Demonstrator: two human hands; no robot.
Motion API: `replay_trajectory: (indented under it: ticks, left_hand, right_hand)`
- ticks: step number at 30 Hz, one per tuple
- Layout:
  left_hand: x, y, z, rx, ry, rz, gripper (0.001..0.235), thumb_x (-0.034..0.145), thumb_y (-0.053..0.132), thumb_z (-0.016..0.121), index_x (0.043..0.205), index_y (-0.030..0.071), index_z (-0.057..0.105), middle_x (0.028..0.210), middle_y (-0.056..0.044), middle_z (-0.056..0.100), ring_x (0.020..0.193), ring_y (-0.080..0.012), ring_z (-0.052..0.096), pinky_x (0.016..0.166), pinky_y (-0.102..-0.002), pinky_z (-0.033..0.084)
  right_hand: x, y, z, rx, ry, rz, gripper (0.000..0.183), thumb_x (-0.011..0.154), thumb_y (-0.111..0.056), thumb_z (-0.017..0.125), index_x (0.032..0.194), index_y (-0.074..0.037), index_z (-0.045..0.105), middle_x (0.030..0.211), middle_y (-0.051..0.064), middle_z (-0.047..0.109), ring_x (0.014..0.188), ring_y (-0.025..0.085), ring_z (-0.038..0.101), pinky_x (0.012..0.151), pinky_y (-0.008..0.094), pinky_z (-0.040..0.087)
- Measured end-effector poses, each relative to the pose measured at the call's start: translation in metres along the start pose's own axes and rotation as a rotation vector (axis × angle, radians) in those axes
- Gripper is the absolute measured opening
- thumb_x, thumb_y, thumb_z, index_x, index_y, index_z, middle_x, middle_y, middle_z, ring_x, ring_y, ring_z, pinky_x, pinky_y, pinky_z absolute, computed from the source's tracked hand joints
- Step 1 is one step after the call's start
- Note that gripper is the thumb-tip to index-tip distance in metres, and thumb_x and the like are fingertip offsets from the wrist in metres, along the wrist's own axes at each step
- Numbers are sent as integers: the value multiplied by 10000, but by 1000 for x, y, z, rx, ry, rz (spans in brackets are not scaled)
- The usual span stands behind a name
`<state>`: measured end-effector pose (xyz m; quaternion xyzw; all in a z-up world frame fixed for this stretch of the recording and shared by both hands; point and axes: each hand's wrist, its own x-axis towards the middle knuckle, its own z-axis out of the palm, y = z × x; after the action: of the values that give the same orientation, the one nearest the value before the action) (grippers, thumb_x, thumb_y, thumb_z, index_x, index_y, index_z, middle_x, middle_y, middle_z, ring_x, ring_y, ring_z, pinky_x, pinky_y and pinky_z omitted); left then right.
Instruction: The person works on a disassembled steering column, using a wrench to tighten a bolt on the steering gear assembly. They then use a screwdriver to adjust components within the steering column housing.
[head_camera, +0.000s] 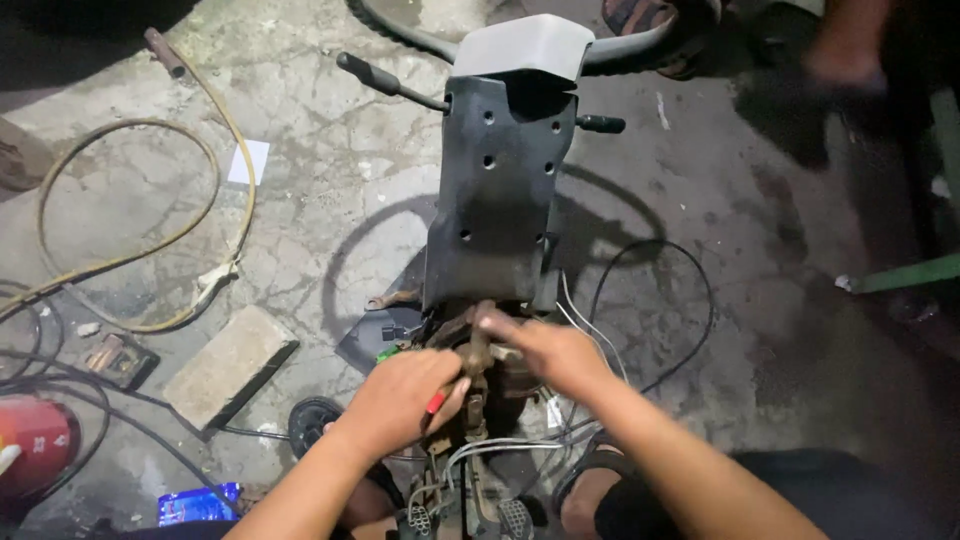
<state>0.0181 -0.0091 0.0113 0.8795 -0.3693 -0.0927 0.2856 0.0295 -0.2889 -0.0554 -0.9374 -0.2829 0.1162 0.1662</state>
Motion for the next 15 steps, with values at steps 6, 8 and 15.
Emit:
replay_trajectory:
  ticks: [6,8,15]
  left_hand:
    - [25,3,8,225,195,104,241,1083,306,493,1062,87,590,879,-61,558,748,-266,527,646,-409,433]
    - [30,3,23,293,-19,84,56,920,96,562,955,137,551,873,-51,566,724,-247,536,573,-407,406]
    - [32,7,35,329,-136,129,150,939,80,485,1044,135,577,940,-30,634,796,-219,581,629,-367,433]
  right_hand:
    - [-17,15,-5,37,69,200,645,1023,-245,561,1550,-528,322,857,-19,726,589,188,600,470,346,473]
    - [-20,7,-17,102,55,282,648,997,-346,563,1521,-595,275,1120,-22,803,779,229,759,637,396,602]
    - [-23,1,-20,229,306,287,450,1009,-334,554,1457,-380,559,965,33,816,792,265,759,618,389,521]
